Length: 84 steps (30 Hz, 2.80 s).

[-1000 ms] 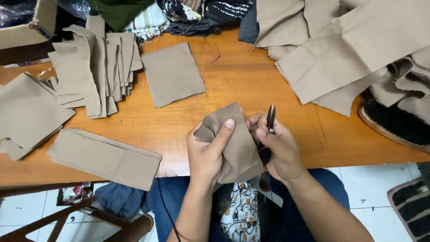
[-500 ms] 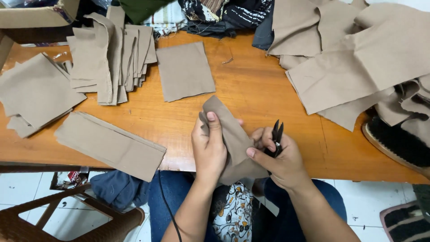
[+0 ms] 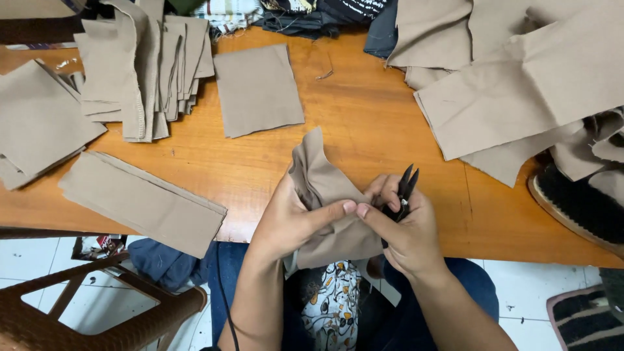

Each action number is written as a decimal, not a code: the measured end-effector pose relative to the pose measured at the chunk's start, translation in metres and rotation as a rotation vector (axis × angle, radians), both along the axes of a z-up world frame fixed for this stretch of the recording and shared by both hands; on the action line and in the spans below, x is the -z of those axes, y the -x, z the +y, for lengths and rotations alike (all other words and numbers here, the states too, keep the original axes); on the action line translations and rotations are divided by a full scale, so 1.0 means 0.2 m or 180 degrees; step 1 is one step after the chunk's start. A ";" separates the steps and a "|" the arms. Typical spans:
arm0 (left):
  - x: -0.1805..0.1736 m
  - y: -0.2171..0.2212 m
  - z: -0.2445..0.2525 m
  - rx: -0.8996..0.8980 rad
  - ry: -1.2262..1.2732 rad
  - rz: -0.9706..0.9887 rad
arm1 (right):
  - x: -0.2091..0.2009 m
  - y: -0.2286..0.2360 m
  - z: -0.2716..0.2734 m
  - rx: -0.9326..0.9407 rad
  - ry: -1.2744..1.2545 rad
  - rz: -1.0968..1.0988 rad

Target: The person sits at a wooden table and uses small scissors to trim the edges of a folded piece of beige fabric. They repeatedly adjust the fabric, snip along the edges, and place the trimmed piece back on the table among other fabric pieces.

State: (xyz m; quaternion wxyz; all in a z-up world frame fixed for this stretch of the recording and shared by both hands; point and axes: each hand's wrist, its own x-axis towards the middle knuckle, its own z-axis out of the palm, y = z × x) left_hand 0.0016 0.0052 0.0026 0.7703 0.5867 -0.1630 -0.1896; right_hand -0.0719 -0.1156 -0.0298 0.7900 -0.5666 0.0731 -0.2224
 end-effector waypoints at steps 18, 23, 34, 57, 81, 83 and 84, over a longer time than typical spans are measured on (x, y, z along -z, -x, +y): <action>0.03 -0.12 0.11 -0.0041 0.0251 -0.0122 | 0.01 -0.01 0.01 -0.0399 0.0360 0.0137; 0.07 -0.13 0.12 0.0273 0.0349 -0.0275 | 0.02 -0.02 0.00 -0.0292 0.0400 0.0097; 0.10 -0.10 0.09 0.0246 -0.0096 -0.0199 | -0.02 -0.03 0.03 -0.0277 0.0426 0.0170; -0.03 -0.06 0.06 0.0277 0.0096 -0.0034 | -0.03 -0.03 0.02 -0.0949 0.0679 0.0022; 0.04 -0.07 0.06 0.0425 0.0287 -0.0238 | 0.07 0.00 -0.03 -0.1180 0.0145 0.0161; 0.04 -0.07 0.06 0.0418 0.0296 -0.0213 | 0.07 0.00 -0.03 -0.1202 0.0147 0.0168; 0.04 -0.07 0.06 0.0433 0.0329 -0.0183 | 0.07 0.00 -0.03 -0.1201 0.0157 0.0172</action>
